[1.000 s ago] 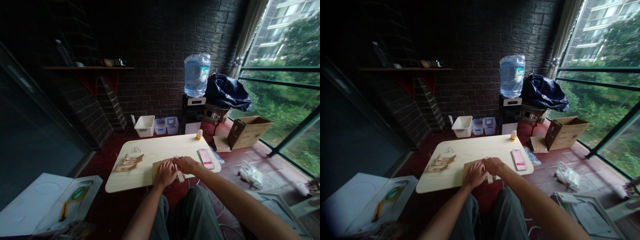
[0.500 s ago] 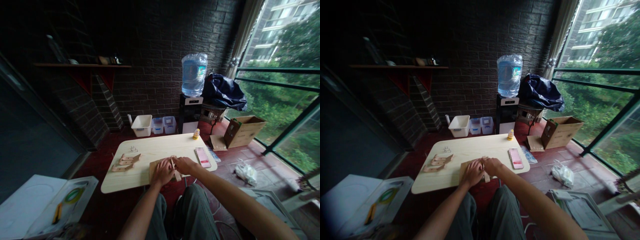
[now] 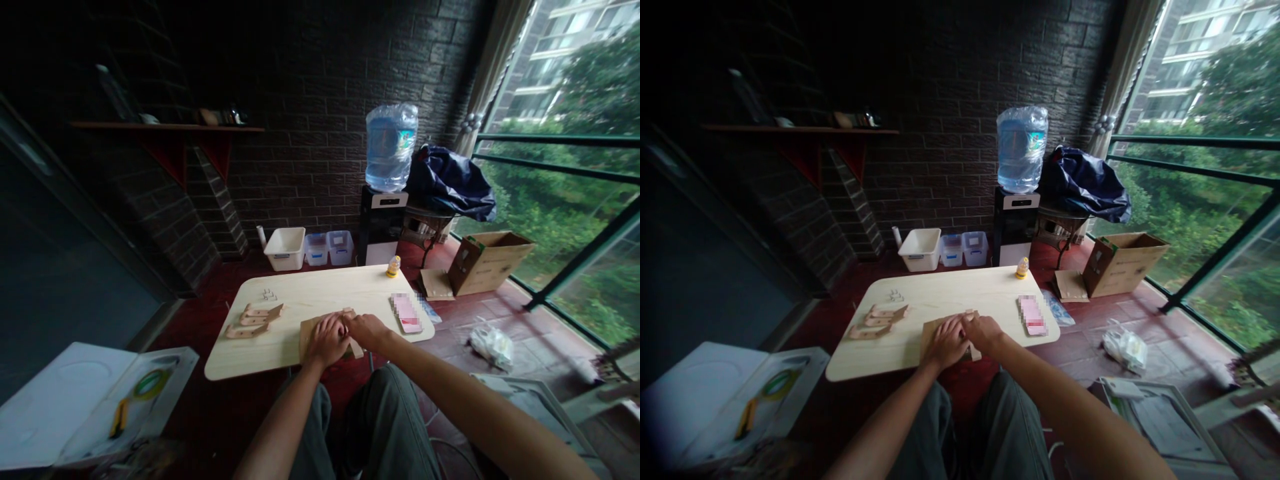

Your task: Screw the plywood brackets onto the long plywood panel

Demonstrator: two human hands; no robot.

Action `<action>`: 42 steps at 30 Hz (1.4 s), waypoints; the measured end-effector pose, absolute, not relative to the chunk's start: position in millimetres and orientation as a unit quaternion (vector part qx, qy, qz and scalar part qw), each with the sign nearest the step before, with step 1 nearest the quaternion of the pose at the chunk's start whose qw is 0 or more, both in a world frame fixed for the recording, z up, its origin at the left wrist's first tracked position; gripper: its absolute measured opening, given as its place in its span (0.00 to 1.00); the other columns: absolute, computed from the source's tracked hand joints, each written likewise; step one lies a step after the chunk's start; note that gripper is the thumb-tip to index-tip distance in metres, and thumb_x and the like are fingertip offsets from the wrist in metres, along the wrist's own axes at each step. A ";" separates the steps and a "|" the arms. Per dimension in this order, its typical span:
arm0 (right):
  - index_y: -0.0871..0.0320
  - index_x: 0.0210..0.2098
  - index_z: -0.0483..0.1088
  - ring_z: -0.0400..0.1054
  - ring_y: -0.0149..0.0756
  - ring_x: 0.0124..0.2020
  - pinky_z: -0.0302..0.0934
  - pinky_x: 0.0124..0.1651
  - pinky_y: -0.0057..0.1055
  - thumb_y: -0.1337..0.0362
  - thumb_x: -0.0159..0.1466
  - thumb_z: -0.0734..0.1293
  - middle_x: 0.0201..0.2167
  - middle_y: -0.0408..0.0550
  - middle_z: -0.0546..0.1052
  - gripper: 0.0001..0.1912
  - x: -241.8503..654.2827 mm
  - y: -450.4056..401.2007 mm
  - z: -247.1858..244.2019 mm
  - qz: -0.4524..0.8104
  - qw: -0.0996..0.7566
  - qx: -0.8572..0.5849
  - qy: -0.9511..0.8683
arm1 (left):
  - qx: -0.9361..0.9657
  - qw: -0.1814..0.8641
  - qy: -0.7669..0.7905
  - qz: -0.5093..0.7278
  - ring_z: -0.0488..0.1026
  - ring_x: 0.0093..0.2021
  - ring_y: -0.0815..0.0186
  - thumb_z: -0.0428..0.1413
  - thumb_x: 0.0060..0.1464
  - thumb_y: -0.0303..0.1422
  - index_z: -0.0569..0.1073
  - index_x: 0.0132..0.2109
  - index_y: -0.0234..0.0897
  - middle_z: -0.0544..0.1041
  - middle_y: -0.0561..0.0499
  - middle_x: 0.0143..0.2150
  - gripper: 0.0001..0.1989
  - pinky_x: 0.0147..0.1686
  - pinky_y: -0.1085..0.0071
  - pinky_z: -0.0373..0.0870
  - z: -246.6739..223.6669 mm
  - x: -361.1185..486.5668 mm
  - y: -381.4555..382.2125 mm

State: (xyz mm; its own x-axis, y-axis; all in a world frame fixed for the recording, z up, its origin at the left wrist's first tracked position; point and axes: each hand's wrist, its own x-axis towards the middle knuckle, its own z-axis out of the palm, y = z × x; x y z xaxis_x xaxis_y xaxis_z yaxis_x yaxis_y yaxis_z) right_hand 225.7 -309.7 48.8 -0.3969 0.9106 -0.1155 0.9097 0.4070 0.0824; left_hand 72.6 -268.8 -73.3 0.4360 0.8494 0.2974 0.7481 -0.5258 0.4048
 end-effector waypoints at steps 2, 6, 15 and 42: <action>0.64 0.60 0.60 0.75 0.46 0.48 0.71 0.42 0.35 0.72 0.69 0.56 0.53 0.67 0.74 0.19 222.6 -310.3 46.8 0.020 0.068 0.555 0.829 | 0.846 0.102 0.469 0.234 0.56 0.69 0.58 0.52 0.62 0.41 0.71 0.51 0.44 0.66 0.49 0.66 0.13 0.68 0.55 0.52 -72.9 71.0 -268.5; 0.64 0.59 0.61 0.76 0.46 0.47 0.71 0.42 0.35 0.68 0.69 0.59 0.51 0.65 0.75 0.19 223.7 -312.2 47.8 0.016 0.062 0.570 0.819 | 0.853 0.102 0.465 0.216 0.55 0.69 0.58 0.52 0.61 0.39 0.72 0.46 0.44 0.65 0.50 0.67 0.09 0.68 0.56 0.52 -71.3 70.2 -268.0; 0.60 0.59 0.63 0.75 0.46 0.50 0.70 0.44 0.36 0.72 0.68 0.58 0.51 0.62 0.77 0.20 221.3 -307.7 57.4 -0.030 0.063 0.541 0.838 | 0.851 0.118 0.467 0.209 0.54 0.70 0.59 0.52 0.61 0.42 0.70 0.50 0.45 0.64 0.51 0.67 0.13 0.69 0.56 0.49 -70.7 67.7 -267.0; 0.61 0.59 0.63 0.75 0.46 0.49 0.68 0.45 0.36 0.68 0.66 0.61 0.49 0.62 0.78 0.22 233.6 -309.5 67.8 -0.073 0.048 0.551 0.830 | 0.843 0.125 0.482 0.205 0.54 0.70 0.59 0.50 0.63 0.42 0.71 0.42 0.43 0.65 0.51 0.67 0.10 0.69 0.54 0.50 -65.6 70.8 -268.2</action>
